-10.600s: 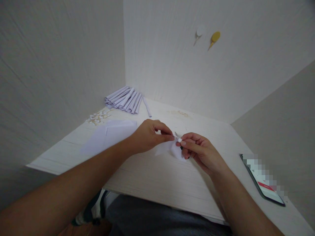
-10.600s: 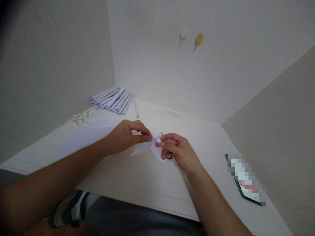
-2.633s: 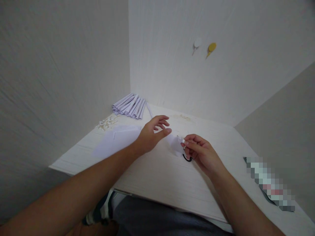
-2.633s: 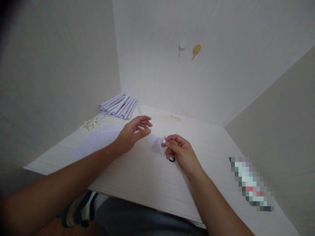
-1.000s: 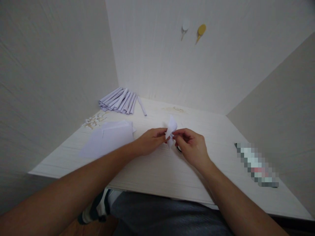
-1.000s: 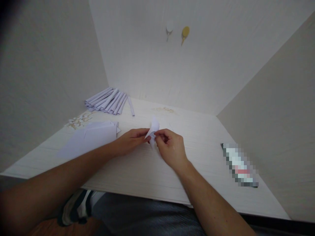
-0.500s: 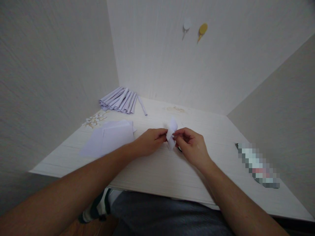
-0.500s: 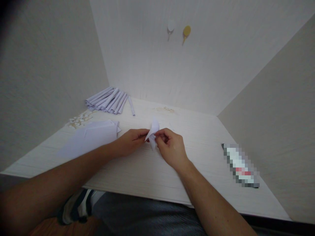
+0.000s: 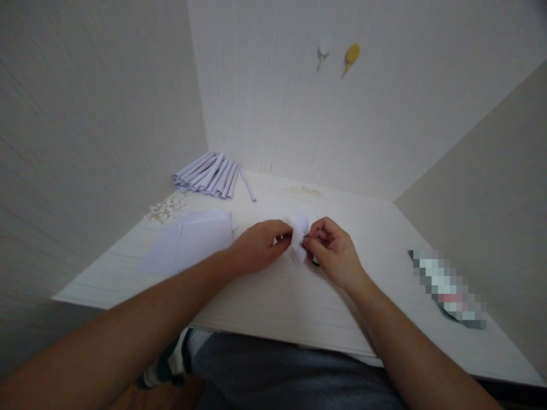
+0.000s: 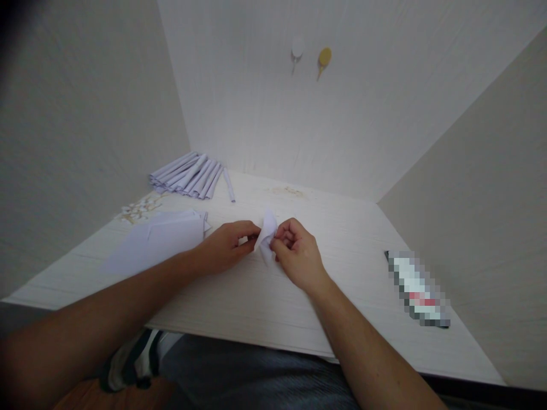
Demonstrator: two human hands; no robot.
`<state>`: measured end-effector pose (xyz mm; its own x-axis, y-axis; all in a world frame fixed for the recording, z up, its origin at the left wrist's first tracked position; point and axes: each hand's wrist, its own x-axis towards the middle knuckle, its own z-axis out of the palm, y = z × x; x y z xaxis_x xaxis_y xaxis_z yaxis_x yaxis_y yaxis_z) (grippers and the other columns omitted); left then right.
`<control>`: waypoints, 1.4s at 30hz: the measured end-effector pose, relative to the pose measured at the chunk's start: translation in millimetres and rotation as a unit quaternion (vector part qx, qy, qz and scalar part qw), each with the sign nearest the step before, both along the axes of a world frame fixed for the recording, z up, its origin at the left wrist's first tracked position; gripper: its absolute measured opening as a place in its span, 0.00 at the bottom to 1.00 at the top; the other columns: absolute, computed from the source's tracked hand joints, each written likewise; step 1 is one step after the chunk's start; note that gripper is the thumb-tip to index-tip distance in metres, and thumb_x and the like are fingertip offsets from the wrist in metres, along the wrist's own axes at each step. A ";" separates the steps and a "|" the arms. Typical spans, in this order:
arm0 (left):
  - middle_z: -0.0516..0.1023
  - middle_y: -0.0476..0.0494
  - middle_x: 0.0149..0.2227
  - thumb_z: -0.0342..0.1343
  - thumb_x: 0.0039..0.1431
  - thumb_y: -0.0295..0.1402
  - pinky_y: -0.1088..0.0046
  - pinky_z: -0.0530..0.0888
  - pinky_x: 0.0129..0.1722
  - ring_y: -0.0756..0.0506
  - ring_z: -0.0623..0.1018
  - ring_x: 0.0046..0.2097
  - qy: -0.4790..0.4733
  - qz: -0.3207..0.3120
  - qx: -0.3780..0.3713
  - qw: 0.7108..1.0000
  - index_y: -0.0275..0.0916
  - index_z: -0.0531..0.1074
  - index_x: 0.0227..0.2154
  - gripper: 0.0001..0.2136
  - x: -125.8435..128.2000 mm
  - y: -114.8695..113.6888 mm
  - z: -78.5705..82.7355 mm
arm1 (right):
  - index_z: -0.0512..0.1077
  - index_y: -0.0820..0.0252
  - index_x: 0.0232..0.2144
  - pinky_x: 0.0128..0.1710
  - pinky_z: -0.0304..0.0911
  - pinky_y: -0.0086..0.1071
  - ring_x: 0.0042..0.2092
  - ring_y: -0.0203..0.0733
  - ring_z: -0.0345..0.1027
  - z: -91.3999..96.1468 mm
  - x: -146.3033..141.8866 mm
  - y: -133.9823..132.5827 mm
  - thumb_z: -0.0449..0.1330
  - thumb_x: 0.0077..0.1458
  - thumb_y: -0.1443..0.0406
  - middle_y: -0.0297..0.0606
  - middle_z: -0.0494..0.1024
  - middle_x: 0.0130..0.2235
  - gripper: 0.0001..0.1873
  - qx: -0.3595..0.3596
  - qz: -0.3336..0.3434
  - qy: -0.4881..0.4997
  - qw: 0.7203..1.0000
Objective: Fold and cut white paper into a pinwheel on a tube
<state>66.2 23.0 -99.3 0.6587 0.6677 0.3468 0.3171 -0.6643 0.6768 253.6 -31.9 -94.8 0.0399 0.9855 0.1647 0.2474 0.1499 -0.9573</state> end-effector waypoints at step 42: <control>0.72 0.47 0.31 0.50 0.64 0.28 0.68 0.67 0.37 0.46 0.71 0.35 0.060 0.000 0.159 0.986 0.39 0.69 0.31 0.06 1.4 -3.4 -4.9 | 0.65 0.55 0.30 0.20 0.49 0.26 0.22 0.32 0.55 -6.2 -0.8 -0.4 0.62 0.53 0.66 0.24 0.65 0.22 0.07 0.023 0.024 -0.017 0.999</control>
